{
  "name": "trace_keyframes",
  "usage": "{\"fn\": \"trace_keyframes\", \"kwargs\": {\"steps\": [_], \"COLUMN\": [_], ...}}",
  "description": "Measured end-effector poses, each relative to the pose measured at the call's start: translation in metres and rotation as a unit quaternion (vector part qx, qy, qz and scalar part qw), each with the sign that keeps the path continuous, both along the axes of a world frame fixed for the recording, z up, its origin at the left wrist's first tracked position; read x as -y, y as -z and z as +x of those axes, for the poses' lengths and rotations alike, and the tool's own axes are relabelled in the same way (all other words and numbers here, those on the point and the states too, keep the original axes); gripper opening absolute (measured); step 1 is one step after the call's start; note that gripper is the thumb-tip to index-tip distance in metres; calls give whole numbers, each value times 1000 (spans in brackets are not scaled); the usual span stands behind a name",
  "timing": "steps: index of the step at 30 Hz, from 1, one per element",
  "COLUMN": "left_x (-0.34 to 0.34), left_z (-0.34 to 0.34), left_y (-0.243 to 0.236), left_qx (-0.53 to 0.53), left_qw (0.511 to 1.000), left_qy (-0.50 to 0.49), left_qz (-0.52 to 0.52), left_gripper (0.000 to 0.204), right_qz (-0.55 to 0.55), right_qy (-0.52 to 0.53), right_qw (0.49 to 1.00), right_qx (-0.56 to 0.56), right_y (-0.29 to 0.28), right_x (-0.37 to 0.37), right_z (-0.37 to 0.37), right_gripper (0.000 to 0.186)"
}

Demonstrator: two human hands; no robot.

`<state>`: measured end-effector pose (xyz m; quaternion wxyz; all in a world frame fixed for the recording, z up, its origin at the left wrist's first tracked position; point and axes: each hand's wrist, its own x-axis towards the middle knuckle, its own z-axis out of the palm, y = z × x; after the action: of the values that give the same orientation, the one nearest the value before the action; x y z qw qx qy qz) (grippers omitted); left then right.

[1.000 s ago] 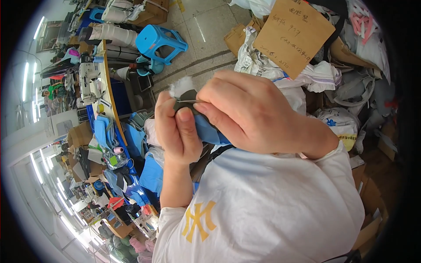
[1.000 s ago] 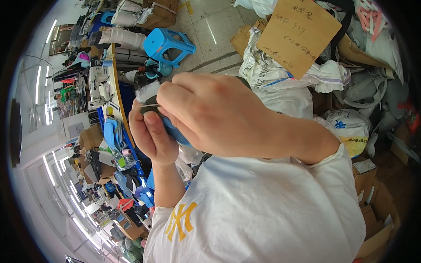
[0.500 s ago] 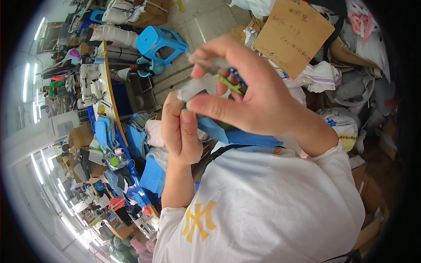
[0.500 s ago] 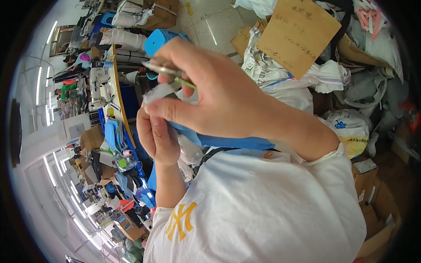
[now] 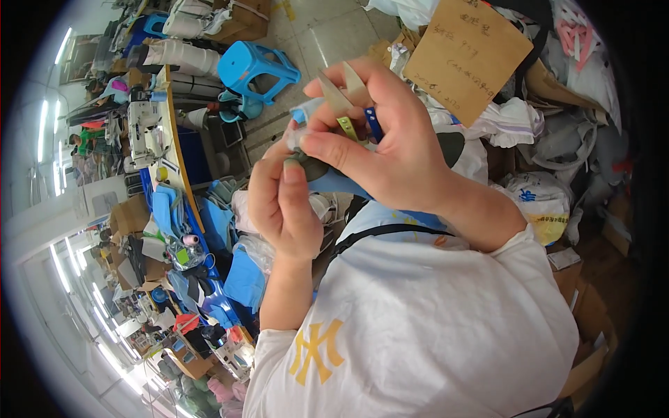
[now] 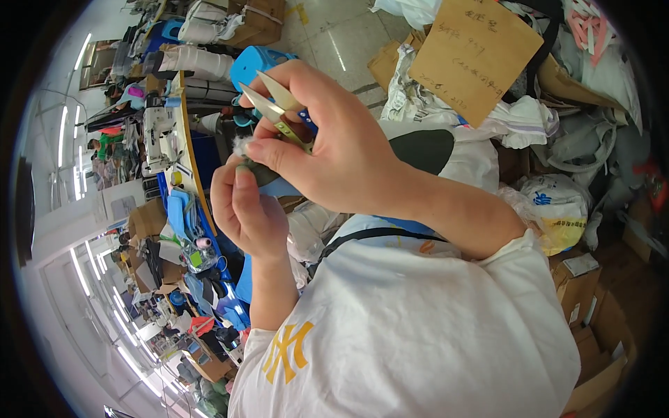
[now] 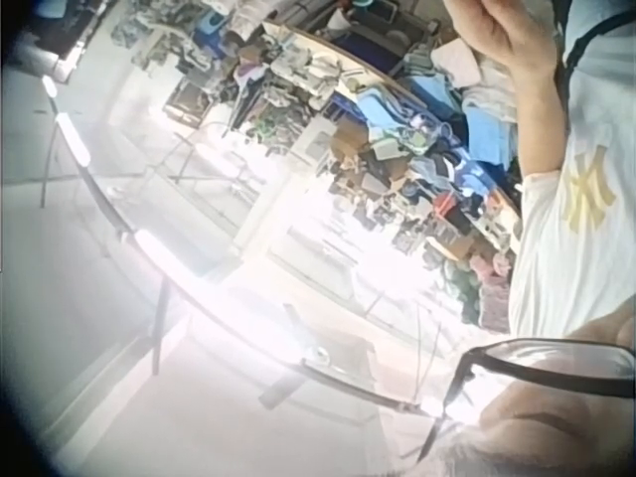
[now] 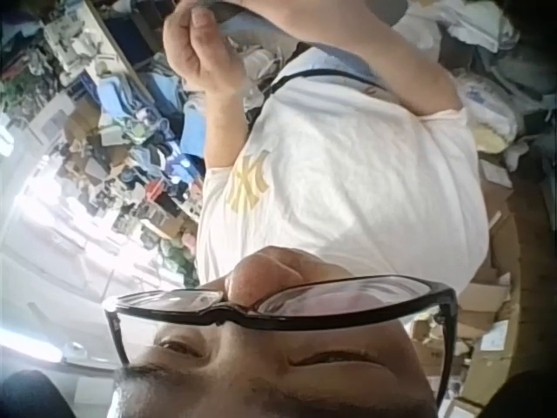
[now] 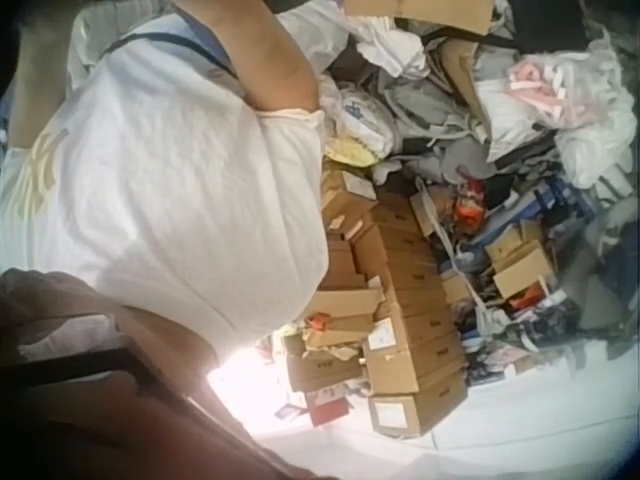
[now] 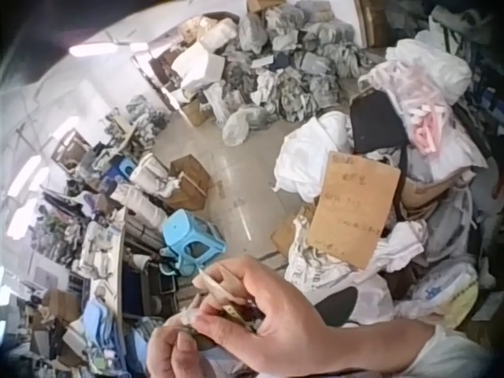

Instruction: Trimming excess fabric and inner padding from a sewn blue and green part using thread nippers.

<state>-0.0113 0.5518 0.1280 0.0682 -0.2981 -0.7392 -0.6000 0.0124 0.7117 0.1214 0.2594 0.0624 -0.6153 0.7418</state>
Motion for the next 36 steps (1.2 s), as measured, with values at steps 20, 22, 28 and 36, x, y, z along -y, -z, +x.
{"fn": "trace_keyframes", "kwargs": {"steps": [20,22,28,36], "left_x": [-3,0,5,5], "left_z": [1,1,4,8], "left_y": [-1,-1,-4,0], "left_qx": [-104,-113,-121,-134], "left_qw": [994,993,990,987], "left_qy": [-33,-20,-12,-18], "left_qz": [-20,-28,-65,-81], "left_gripper": [21,20,22,20], "right_qz": [315,322,324,306], "right_qy": [17,17,20,8], "right_qw": [949,947,946,952], "right_qx": [-8,-9,-17,-15], "right_y": [-19,-19,-19,-21], "right_x": [-11,-12,-11,-9], "right_z": [30,30,31,32], "right_gripper": [8,8,8,9]}}
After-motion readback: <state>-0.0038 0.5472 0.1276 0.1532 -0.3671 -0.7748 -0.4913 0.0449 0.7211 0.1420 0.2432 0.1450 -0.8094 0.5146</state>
